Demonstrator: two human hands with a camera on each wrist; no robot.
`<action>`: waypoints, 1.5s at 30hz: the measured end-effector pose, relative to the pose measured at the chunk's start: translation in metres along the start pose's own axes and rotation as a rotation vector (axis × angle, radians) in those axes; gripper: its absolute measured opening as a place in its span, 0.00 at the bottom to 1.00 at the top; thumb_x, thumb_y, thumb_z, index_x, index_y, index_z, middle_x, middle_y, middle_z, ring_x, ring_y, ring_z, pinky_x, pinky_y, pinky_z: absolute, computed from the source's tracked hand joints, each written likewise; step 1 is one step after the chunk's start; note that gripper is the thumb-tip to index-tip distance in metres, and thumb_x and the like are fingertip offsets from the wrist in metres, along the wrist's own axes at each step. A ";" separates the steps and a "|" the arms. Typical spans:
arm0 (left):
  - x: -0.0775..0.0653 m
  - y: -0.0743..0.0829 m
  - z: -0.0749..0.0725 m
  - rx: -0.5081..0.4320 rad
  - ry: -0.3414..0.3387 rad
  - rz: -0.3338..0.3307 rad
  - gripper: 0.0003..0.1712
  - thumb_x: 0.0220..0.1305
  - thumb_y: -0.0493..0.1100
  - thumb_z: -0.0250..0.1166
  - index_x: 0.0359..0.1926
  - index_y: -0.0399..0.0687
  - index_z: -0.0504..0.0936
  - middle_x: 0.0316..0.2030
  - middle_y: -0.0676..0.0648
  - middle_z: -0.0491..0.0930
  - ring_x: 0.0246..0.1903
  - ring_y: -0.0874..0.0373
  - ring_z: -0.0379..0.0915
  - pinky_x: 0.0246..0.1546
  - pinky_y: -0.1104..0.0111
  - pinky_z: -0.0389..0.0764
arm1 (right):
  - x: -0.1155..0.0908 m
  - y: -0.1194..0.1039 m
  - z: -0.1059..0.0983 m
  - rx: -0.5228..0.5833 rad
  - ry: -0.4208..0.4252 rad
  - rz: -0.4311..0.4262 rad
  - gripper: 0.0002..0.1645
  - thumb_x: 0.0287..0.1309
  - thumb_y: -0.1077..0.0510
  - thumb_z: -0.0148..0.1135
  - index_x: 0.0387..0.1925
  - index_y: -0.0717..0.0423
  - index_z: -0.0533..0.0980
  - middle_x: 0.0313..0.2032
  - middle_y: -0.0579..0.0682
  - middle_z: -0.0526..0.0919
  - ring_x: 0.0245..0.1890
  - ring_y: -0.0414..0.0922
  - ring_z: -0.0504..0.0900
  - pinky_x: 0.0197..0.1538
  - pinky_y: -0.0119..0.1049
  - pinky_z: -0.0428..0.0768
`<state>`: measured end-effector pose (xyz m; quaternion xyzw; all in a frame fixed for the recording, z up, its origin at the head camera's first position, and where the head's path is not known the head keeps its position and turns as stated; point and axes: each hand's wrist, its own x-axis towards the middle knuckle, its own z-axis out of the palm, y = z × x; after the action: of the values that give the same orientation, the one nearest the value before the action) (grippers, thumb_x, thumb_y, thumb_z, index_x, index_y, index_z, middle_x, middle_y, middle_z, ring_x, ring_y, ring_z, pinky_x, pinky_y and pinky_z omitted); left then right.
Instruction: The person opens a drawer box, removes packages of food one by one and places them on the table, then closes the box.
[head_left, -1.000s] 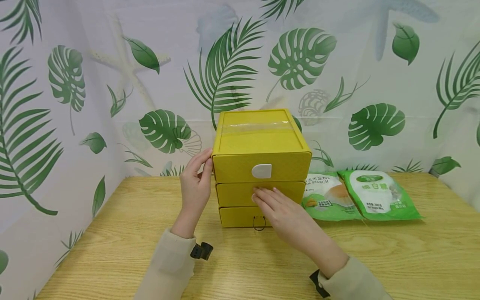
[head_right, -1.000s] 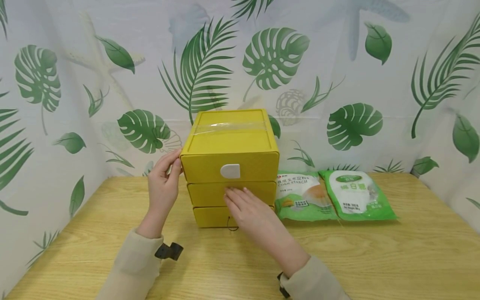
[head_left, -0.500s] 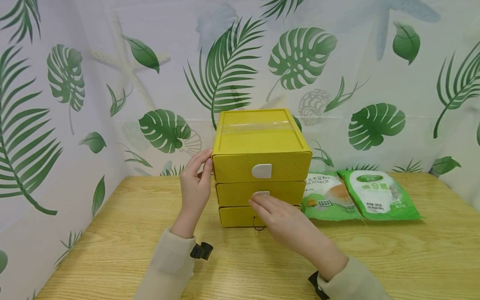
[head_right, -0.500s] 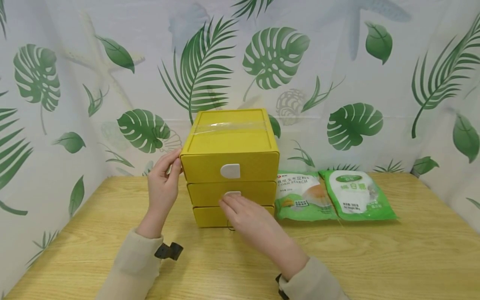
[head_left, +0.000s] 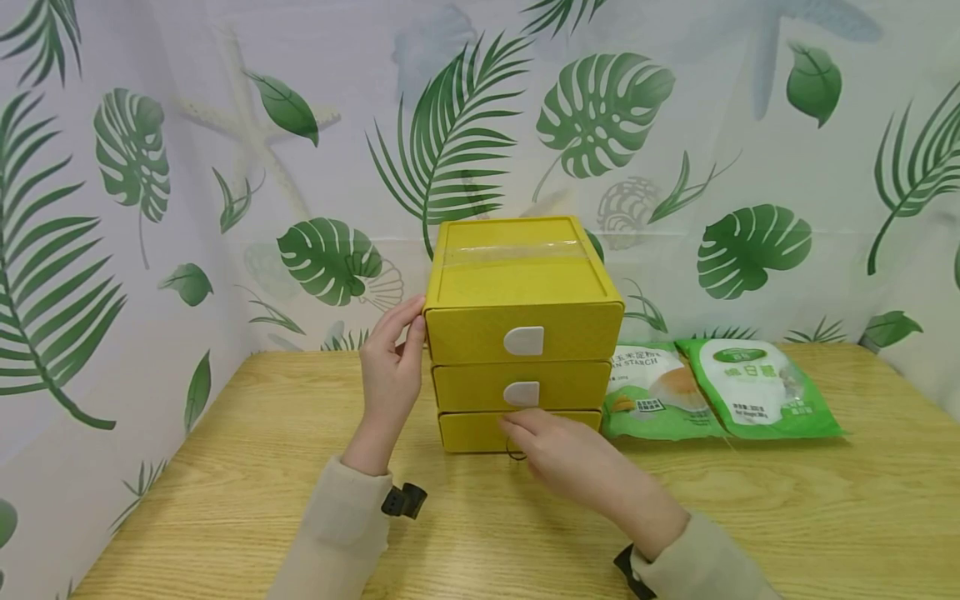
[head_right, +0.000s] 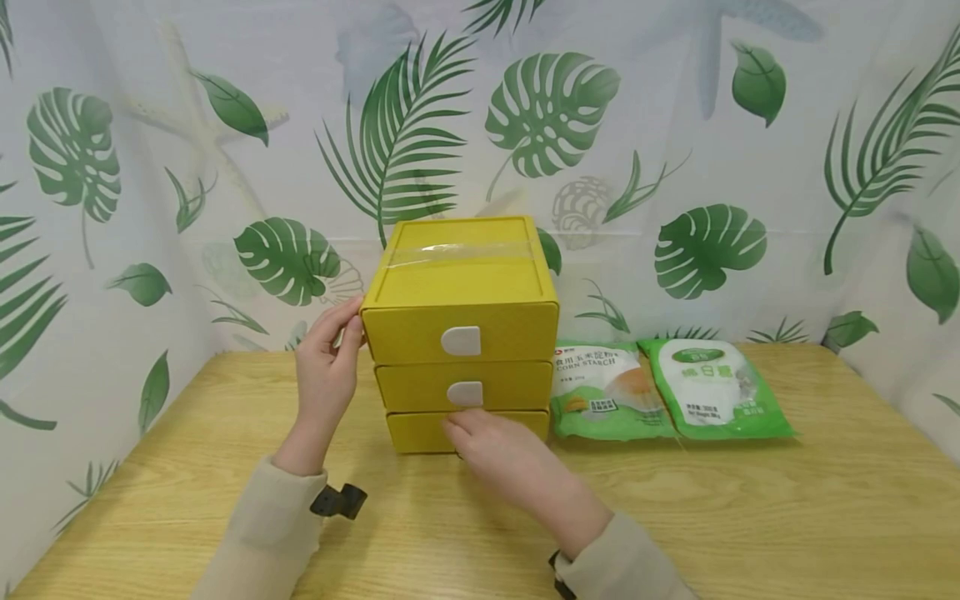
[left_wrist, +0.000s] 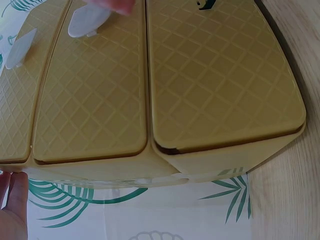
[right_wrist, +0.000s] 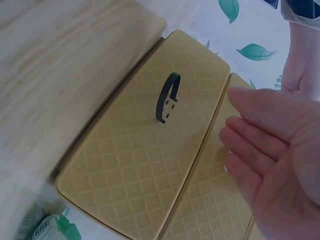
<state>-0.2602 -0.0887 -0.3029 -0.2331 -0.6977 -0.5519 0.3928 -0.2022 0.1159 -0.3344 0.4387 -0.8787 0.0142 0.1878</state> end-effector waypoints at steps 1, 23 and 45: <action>0.000 0.000 0.000 -0.001 0.000 0.000 0.13 0.61 0.32 0.54 0.46 0.31 0.77 0.45 0.40 0.75 0.44 0.52 0.72 0.32 0.65 0.80 | 0.000 0.000 0.000 0.008 -0.016 0.007 0.25 0.41 0.68 0.65 0.46 0.64 0.73 0.45 0.55 0.75 0.45 0.47 0.75 0.41 0.35 0.78; 0.000 0.000 0.000 -0.010 -0.011 -0.002 0.13 0.61 0.32 0.53 0.46 0.31 0.77 0.46 0.40 0.75 0.46 0.52 0.71 0.33 0.68 0.80 | -0.003 -0.007 0.012 0.111 -0.300 0.092 0.20 0.40 0.64 0.65 0.41 0.62 0.75 0.41 0.53 0.76 0.39 0.47 0.76 0.40 0.37 0.78; 0.001 0.001 0.000 0.006 -0.003 -0.005 0.13 0.61 0.32 0.54 0.46 0.31 0.77 0.45 0.40 0.76 0.45 0.52 0.72 0.32 0.68 0.80 | -0.003 -0.006 0.006 0.147 -0.275 0.094 0.11 0.40 0.64 0.64 0.31 0.58 0.75 0.35 0.49 0.75 0.33 0.43 0.74 0.32 0.33 0.77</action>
<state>-0.2596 -0.0886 -0.3015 -0.2311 -0.7004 -0.5505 0.3912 -0.1980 0.1133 -0.3423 0.4075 -0.9122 0.0271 0.0323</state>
